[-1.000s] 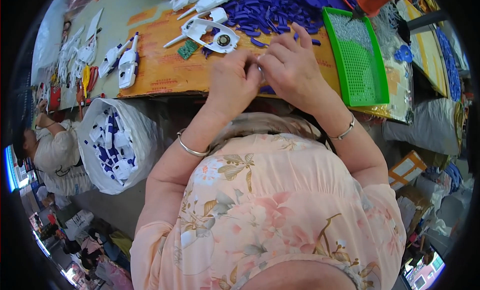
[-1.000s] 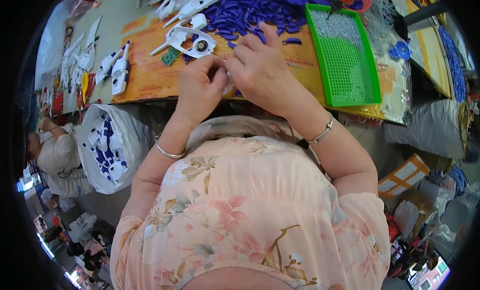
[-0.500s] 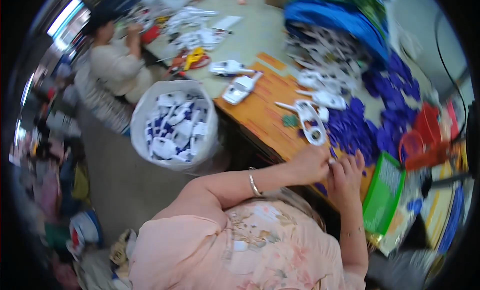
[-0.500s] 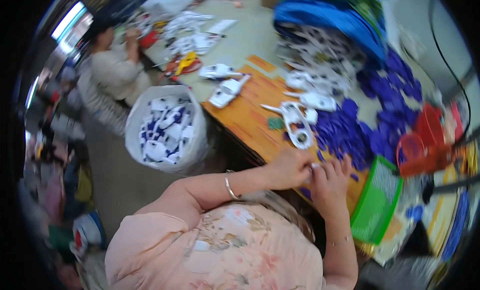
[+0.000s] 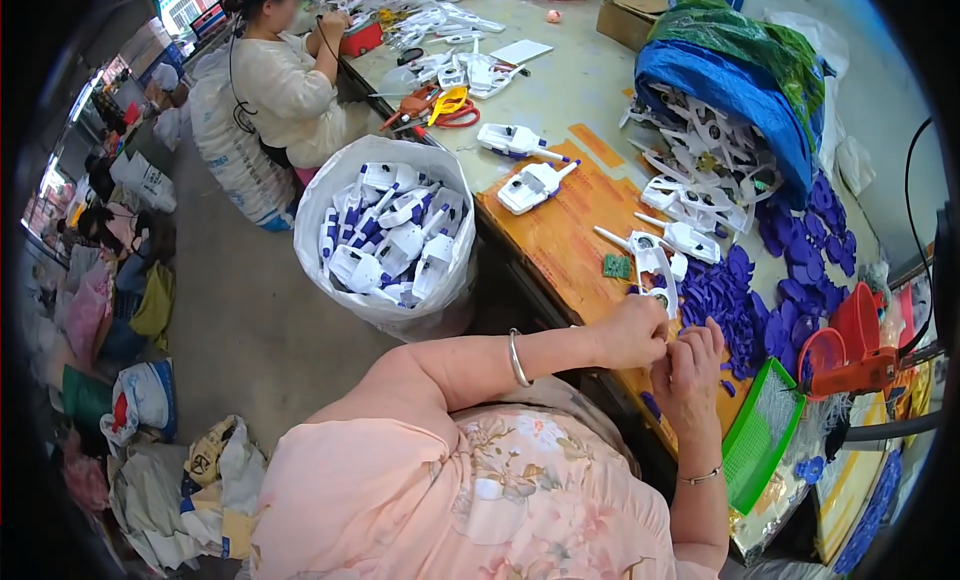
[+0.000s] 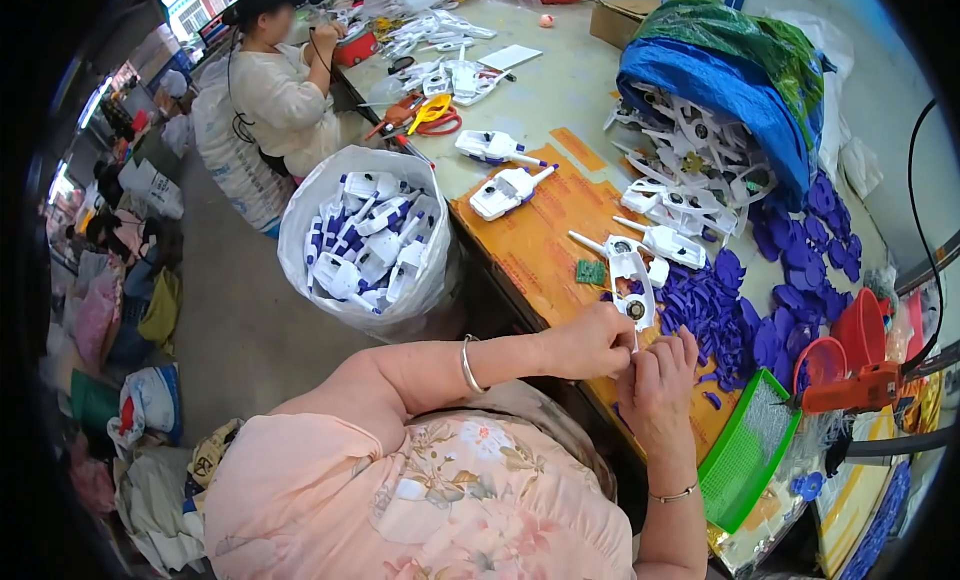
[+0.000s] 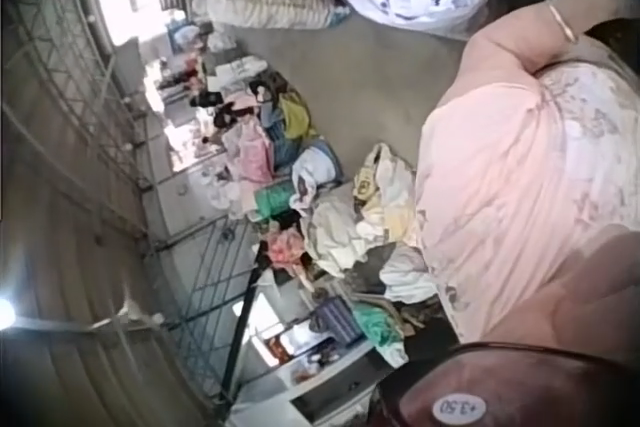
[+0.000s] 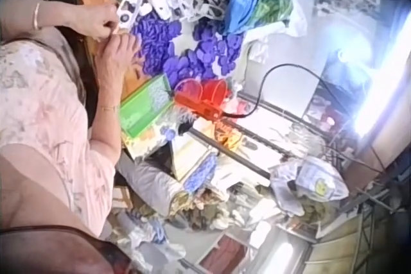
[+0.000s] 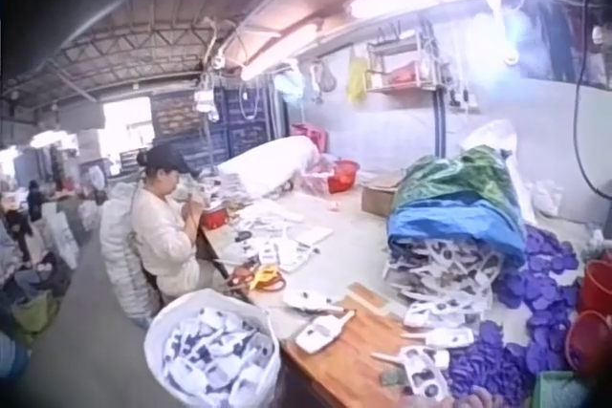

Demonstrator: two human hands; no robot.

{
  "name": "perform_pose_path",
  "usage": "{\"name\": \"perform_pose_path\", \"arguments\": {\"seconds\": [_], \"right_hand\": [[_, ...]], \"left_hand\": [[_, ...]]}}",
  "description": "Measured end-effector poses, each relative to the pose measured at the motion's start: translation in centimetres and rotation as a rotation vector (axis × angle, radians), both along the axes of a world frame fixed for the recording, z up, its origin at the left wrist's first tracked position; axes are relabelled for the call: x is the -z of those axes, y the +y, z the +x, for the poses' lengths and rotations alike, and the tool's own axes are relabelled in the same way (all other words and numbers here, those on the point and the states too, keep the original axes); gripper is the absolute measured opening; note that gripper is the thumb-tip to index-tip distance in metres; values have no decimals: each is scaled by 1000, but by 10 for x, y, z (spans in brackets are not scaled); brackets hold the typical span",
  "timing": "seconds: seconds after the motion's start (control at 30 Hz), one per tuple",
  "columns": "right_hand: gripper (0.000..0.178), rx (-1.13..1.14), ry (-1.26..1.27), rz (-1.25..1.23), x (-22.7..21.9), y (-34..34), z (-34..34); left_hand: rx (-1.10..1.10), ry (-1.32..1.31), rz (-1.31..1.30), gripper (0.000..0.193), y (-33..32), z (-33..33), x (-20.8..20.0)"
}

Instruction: The person assembles the internal components of a white electronic toy by securing the circuit board, antenna, and internal wiring into the plastic housing with an electric screwdriver.

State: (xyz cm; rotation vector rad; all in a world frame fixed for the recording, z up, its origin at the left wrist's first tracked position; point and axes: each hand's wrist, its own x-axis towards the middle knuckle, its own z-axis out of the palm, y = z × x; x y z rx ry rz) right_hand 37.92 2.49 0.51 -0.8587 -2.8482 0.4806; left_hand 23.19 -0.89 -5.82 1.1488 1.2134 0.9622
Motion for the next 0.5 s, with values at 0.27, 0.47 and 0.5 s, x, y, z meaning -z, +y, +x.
{"name": "perform_pose_path", "arguments": {"seconds": [0.27, 0.47, 0.5], "right_hand": [[20, -12, 42, 18, 4, 9, -11], [20, -55, -72, 87, -4, 15, -19], [20, -53, -73, 88, -3, 17, -19]], "left_hand": [[-44, -2, 27, 12, 7, -10, 2], [-100, 209, 130, 12, 10, -6, 9], [-98, 209, 131, 12, 11, -7, 8]]}}
